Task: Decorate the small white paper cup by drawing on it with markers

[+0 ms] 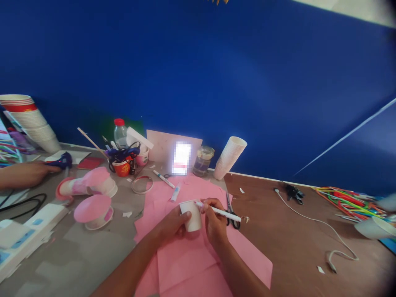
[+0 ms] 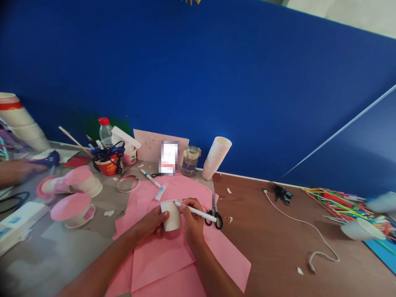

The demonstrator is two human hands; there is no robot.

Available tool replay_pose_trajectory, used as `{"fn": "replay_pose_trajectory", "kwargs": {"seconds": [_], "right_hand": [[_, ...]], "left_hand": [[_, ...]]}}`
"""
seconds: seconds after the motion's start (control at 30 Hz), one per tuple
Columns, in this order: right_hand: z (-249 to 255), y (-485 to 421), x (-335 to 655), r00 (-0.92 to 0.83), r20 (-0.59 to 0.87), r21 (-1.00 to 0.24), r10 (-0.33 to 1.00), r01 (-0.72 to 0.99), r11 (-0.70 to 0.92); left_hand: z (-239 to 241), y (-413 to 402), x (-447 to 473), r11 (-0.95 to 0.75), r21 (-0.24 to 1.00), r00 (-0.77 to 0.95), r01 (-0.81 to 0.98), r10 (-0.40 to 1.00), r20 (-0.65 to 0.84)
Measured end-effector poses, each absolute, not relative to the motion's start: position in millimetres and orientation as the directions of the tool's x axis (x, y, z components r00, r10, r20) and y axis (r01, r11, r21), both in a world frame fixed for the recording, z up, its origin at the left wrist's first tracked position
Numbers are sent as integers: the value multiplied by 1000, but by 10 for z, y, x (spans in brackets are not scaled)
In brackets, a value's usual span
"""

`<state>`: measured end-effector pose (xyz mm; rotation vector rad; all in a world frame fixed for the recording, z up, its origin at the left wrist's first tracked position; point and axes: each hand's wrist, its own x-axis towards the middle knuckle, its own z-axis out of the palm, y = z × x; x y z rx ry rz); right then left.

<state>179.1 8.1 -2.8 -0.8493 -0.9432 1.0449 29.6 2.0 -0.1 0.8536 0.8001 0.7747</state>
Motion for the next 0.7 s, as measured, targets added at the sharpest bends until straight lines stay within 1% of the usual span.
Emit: {"fn": "replay_pose_trajectory", "kwargs": {"seconds": [0.1, 0.17, 0.2, 0.27, 0.33, 0.37, 0.43, 0.5, 0.7], "right_hand": [[-1, 27, 1788, 228, 322, -914, 919, -178, 364], [44, -25, 1763, 207, 438, -889, 875, -43, 455], [69, -53, 1744, 193, 510, -858, 838, 39, 513], [108, -101, 1702, 149, 653, -755, 743, 200, 624], [112, -132, 1665, 98, 750, -647, 654, 310, 697], [100, -139, 1652, 77, 776, -610, 626, 341, 715], [57, -138, 1640, 45, 796, -575, 603, 366, 732], [10, -123, 1648, 31, 800, -569, 600, 357, 741], [2, -88, 1722, 23, 770, -620, 637, 261, 740]], "left_hand": [[12, 9, 313, 422, 866, 455, -269, 848, -273], [26, 4, 333, 403, 867, 443, -294, 861, -250], [31, 3, 343, 392, 865, 441, -313, 867, -233], [40, -1, 359, 378, 862, 442, -338, 872, -208], [46, -7, 364, 380, 858, 453, -344, 868, -203], [49, -10, 362, 388, 856, 461, -341, 863, -207], [56, -15, 352, 400, 858, 482, -322, 849, -216], [63, -15, 337, 403, 867, 488, -294, 843, -226], [57, 7, 311, 435, 860, 475, -266, 836, -275]]}}
